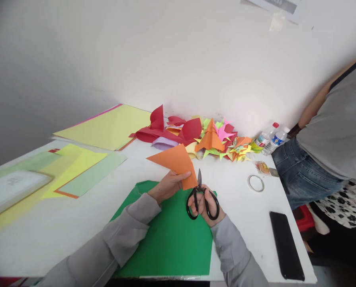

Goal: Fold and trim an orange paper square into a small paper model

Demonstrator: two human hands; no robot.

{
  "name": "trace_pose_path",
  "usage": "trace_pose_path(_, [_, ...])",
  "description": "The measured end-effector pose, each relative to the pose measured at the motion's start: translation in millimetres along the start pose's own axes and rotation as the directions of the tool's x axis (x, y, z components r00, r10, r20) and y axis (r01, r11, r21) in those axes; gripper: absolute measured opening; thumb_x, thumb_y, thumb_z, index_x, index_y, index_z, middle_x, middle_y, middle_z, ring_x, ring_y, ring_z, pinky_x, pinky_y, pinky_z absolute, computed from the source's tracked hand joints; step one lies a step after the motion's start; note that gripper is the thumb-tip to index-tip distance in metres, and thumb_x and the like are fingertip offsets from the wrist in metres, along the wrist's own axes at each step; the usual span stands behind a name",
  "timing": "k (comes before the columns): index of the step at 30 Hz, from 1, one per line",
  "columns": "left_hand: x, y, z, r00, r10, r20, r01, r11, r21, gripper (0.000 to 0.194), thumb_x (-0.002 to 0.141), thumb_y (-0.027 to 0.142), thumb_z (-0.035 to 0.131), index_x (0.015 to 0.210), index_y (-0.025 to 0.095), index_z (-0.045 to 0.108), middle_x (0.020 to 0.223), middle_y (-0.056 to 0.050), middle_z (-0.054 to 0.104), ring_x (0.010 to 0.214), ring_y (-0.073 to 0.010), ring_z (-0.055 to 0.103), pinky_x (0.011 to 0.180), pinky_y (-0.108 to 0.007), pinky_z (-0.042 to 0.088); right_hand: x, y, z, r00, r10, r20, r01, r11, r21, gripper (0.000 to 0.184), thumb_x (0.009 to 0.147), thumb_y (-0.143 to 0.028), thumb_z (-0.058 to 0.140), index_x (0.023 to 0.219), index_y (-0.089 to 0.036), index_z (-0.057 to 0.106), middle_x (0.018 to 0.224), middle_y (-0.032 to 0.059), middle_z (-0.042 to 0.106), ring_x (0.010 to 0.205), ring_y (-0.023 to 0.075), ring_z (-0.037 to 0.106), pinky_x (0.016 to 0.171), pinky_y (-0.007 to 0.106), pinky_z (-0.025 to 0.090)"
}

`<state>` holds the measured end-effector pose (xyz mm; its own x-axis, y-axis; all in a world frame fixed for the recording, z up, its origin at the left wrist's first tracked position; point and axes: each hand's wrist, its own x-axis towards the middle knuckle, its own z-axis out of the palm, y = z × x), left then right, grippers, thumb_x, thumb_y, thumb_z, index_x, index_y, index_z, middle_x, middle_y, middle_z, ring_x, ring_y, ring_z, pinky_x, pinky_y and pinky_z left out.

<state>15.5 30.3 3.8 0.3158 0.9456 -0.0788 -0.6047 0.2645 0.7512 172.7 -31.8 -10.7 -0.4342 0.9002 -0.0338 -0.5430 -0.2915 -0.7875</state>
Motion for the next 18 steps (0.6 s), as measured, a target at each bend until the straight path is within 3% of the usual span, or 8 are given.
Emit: trace_pose_path(18, [2.7,1.5,-5.6,0.999,0.037,0.012,-0.037,0.999,0.003,0.024,0.066,0.023,0.078,0.084,0.015,0.064,0.079,0.0,0.068,0.069,-0.0139,0.063,0.064,-0.026,0.054,0.3,0.8,-4.4,0.999,-0.006,0.033,0.008,0.999,-0.038,0.048,0.079,-0.062,0.054,0.1,-0.019,0.05,0.072,0.0044,0.066,0.046,0.0118,0.051,0.039,0.022,0.033])
